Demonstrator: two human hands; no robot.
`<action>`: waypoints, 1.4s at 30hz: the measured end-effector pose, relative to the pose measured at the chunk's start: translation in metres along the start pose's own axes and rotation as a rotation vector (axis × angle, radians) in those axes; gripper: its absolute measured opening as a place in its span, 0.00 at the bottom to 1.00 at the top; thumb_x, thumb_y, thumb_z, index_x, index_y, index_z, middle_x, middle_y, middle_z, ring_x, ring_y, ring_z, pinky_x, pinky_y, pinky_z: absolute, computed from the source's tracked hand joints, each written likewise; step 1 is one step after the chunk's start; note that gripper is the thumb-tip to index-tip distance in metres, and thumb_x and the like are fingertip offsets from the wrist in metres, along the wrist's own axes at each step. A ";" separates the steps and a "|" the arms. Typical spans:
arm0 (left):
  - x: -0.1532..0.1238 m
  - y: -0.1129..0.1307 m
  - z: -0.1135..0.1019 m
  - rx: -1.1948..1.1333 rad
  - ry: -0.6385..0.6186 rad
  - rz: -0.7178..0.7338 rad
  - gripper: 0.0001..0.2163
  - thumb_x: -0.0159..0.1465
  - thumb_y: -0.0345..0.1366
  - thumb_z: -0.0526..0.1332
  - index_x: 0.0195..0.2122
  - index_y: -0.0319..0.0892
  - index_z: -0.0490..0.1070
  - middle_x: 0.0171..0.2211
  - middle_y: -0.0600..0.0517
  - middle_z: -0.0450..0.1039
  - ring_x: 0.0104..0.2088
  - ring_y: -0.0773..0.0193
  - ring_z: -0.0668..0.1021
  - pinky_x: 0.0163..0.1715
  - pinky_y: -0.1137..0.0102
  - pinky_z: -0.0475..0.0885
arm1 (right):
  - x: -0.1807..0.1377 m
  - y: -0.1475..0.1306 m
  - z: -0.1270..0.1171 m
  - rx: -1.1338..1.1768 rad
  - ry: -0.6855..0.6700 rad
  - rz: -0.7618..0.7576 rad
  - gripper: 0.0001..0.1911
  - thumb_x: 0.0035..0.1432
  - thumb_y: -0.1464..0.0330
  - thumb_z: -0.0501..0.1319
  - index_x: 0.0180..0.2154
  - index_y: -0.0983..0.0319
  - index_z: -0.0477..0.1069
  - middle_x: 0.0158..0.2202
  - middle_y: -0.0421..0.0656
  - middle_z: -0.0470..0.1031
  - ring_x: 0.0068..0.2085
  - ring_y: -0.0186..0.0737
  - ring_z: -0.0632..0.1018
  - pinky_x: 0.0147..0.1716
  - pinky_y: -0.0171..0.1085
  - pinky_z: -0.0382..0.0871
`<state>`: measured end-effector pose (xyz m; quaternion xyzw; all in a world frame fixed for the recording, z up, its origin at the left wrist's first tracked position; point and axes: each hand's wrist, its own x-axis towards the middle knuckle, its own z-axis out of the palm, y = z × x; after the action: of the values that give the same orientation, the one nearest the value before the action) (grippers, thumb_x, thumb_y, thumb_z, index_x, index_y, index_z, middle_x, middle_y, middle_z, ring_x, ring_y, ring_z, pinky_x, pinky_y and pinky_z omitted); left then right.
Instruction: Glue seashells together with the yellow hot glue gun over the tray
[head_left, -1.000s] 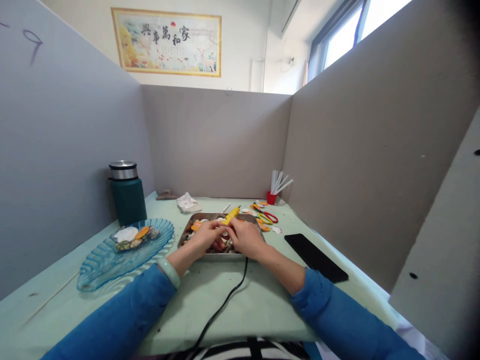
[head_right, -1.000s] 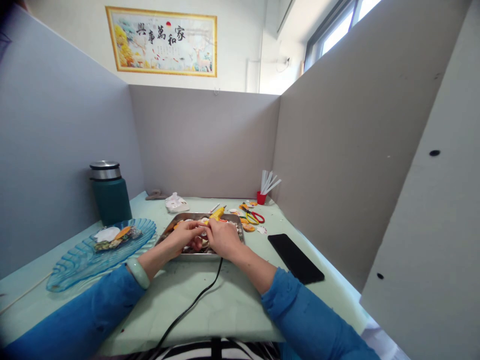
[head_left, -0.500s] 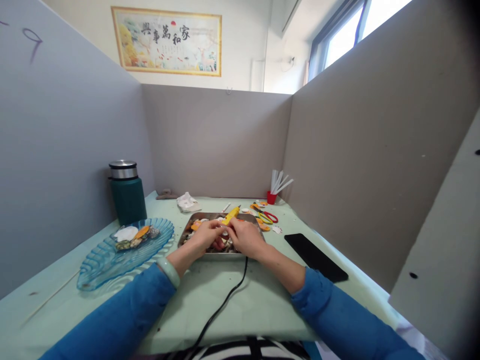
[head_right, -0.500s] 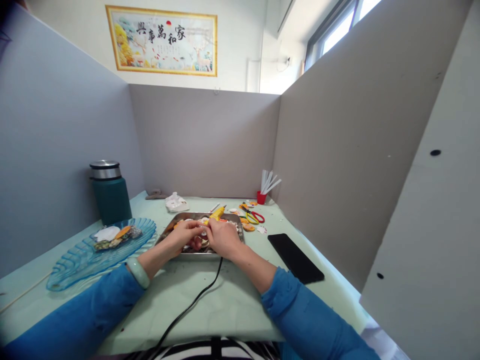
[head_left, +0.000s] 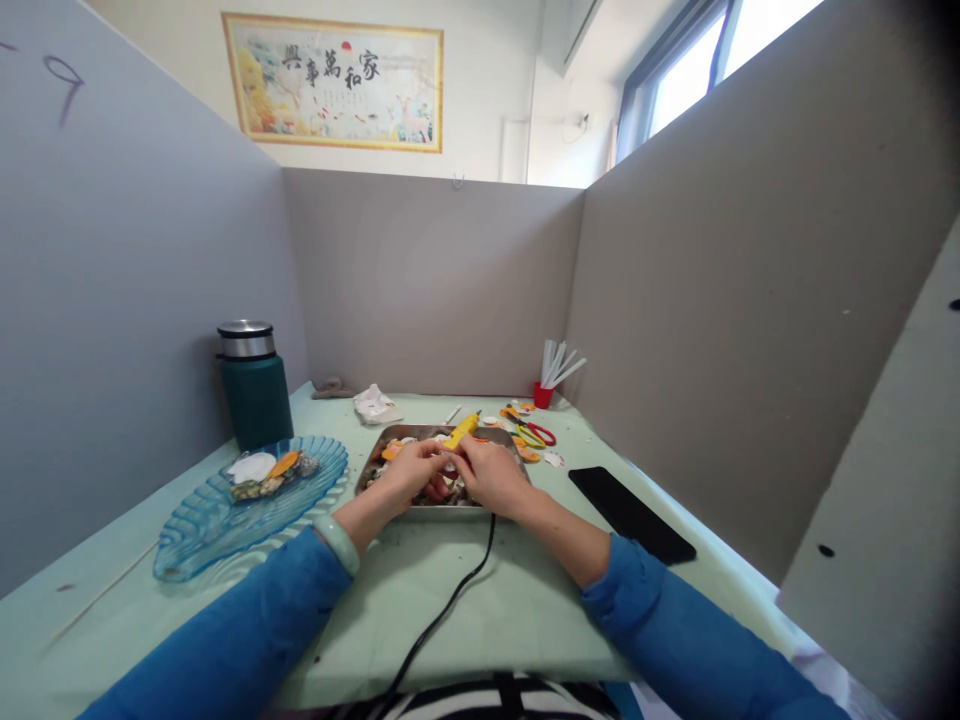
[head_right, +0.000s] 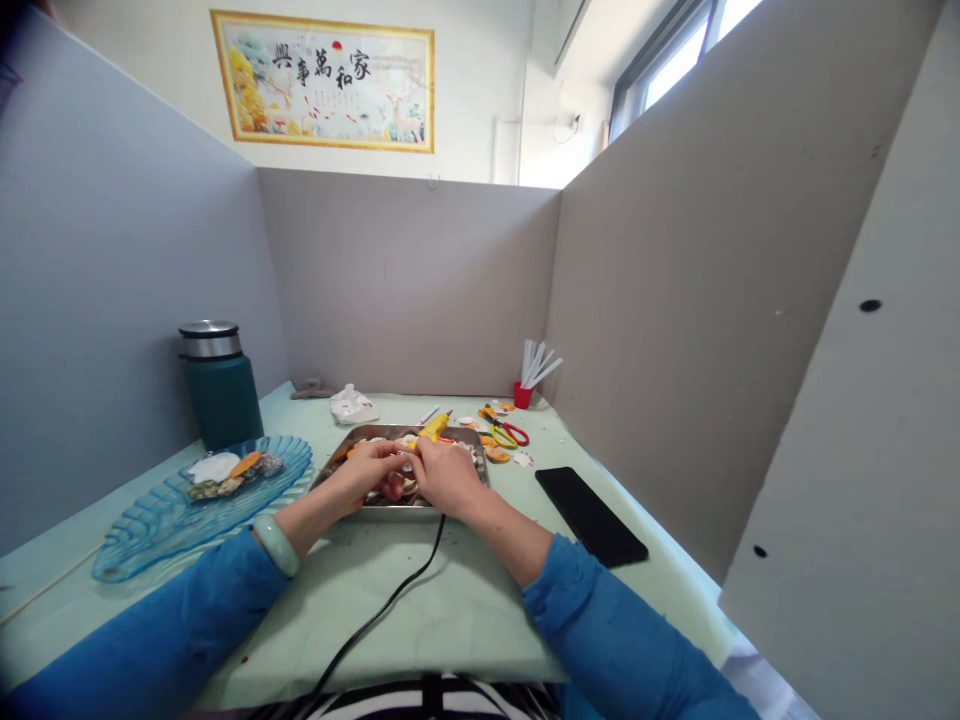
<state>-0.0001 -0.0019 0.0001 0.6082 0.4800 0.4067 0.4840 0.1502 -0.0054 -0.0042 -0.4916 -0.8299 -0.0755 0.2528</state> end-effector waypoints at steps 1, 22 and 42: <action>0.000 0.000 0.000 0.002 0.000 0.001 0.13 0.55 0.35 0.59 0.40 0.35 0.69 0.14 0.55 0.67 0.15 0.69 0.72 0.18 0.75 0.68 | 0.000 0.000 0.000 -0.002 0.000 0.000 0.14 0.65 0.62 0.46 0.37 0.62 0.66 0.33 0.44 0.76 0.33 0.37 0.75 0.29 0.33 0.54; -0.003 0.004 0.001 -0.011 0.008 -0.002 0.17 0.53 0.39 0.62 0.40 0.33 0.71 0.13 0.55 0.67 0.15 0.69 0.71 0.17 0.76 0.67 | -0.001 -0.003 -0.003 -0.026 0.004 0.027 0.13 0.64 0.62 0.48 0.37 0.61 0.67 0.33 0.44 0.76 0.35 0.39 0.75 0.29 0.33 0.54; 0.002 -0.002 0.000 -0.007 0.010 0.018 0.15 0.53 0.40 0.62 0.38 0.34 0.71 0.13 0.55 0.67 0.14 0.69 0.71 0.16 0.76 0.66 | -0.001 -0.004 -0.004 -0.027 -0.015 0.049 0.14 0.64 0.61 0.47 0.38 0.62 0.68 0.34 0.44 0.76 0.35 0.39 0.76 0.30 0.33 0.56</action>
<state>0.0001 -0.0003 -0.0019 0.6089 0.4753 0.4158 0.4801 0.1490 -0.0095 -0.0010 -0.5156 -0.8184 -0.0771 0.2418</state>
